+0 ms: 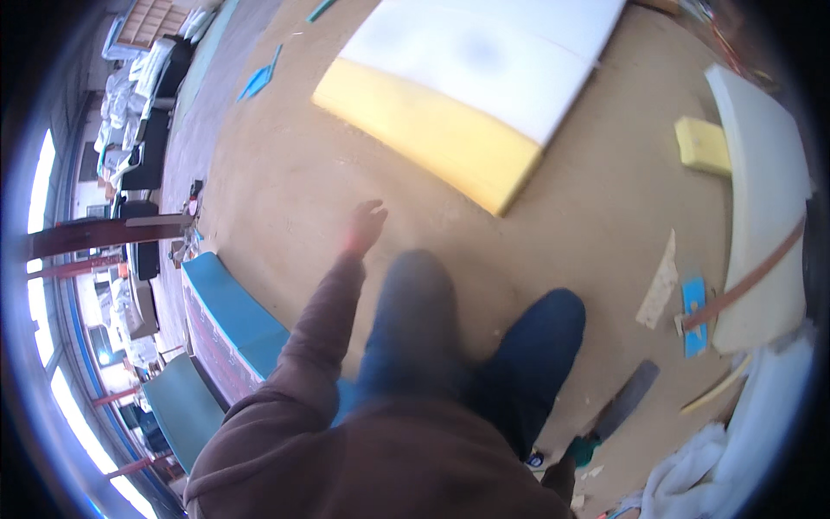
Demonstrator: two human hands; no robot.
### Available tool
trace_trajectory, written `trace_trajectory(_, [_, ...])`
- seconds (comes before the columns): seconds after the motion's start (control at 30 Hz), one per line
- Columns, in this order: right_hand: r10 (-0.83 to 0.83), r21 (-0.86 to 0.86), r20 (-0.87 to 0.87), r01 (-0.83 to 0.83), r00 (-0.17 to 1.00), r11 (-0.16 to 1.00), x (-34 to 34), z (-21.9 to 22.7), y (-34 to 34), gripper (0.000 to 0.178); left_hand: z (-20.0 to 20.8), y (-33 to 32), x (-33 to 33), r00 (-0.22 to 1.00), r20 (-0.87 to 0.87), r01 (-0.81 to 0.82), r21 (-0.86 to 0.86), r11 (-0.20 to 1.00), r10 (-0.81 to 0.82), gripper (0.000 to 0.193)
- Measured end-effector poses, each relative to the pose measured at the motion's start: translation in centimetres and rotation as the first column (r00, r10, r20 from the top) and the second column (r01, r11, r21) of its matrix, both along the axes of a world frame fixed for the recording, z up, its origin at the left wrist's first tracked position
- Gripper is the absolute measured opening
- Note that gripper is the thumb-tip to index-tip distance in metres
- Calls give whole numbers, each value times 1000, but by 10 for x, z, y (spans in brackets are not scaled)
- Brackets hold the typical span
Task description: The person cuts a yellow foam sheet to size, sprays adhesive onto a wooden frame, peels the backing from the foam, and adheres the foam to the frame. They then place the assembled piece onto a larger blue upholstered structure.
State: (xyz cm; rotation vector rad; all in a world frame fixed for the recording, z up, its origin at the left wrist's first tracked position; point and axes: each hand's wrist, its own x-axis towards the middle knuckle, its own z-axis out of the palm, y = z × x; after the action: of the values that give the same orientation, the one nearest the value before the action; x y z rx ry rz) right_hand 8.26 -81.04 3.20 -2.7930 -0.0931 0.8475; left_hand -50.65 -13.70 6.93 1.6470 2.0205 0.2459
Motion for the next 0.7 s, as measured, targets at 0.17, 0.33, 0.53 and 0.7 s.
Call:
trace_trajectory(0.17, [181,76,37,-184,983,980,11,106,58,47,-53,129,-15,995,37,-96,309,946,89,63])
trace_trajectory(0.33, [113,242,-115,-83,987,967,40,211,208,41,-74,255,-34,952,108,-302,471,829,285,75])
trace_trajectory(0.53, [207,353,-349,-77,914,933,-21,200,496,34,-91,338,-76,847,190,-529,391,753,497,78])
trace_trajectory(0.7, [475,632,-601,20,643,774,-203,138,747,46,-107,317,-93,793,336,-592,228,773,508,72])
